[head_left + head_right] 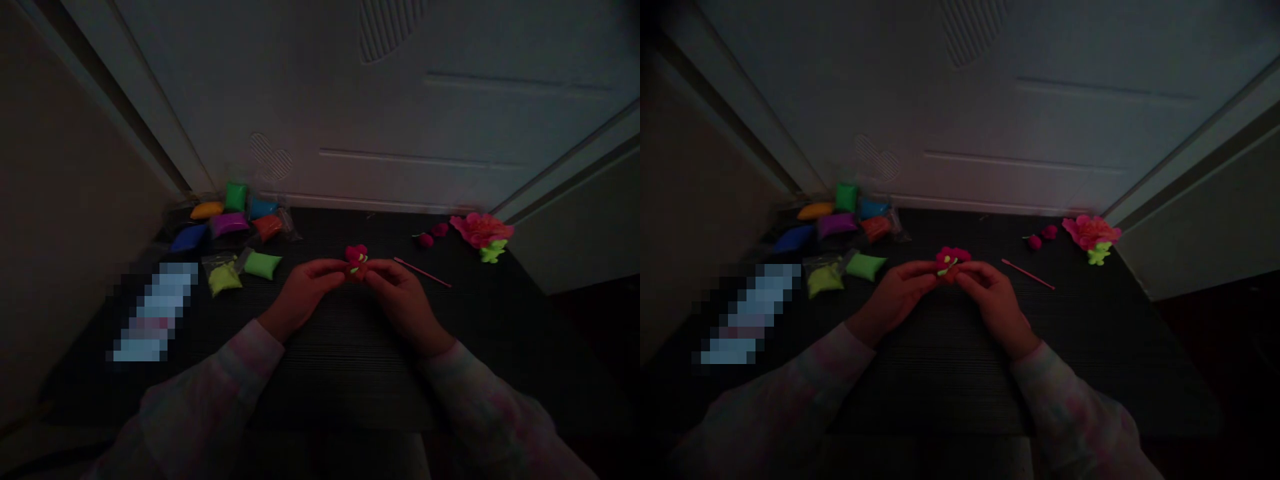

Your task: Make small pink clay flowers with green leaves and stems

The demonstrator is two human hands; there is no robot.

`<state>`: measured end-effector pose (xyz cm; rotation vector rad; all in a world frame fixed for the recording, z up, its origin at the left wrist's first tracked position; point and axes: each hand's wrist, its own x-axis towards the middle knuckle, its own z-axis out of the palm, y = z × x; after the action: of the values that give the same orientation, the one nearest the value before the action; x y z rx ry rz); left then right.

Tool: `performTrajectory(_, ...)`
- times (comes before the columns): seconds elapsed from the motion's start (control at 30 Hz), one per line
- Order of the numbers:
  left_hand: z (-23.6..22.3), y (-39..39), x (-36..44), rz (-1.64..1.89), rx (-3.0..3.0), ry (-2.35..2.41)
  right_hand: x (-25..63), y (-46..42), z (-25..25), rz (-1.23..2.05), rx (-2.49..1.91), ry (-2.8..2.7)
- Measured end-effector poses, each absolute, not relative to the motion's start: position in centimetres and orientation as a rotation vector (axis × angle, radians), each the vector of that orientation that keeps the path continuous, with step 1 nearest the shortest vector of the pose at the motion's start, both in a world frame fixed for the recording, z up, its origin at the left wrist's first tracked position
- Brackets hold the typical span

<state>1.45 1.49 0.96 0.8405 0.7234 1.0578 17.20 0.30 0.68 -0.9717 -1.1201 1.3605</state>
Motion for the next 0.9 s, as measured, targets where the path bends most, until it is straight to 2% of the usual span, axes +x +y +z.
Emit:
performTrajectory(0.37, 1.61, 1.4, 1.06, 1.055, 1.245, 0.967, 16.84, -0.07, 1.66, 1.082, -1.131, -1.313)
performTrajectory(0.9, 0.7, 1.54, 1.69, 1.138, 0.961, 0.769, 16.53, 0.06, 1.09, 1.188, -1.089, -1.211)
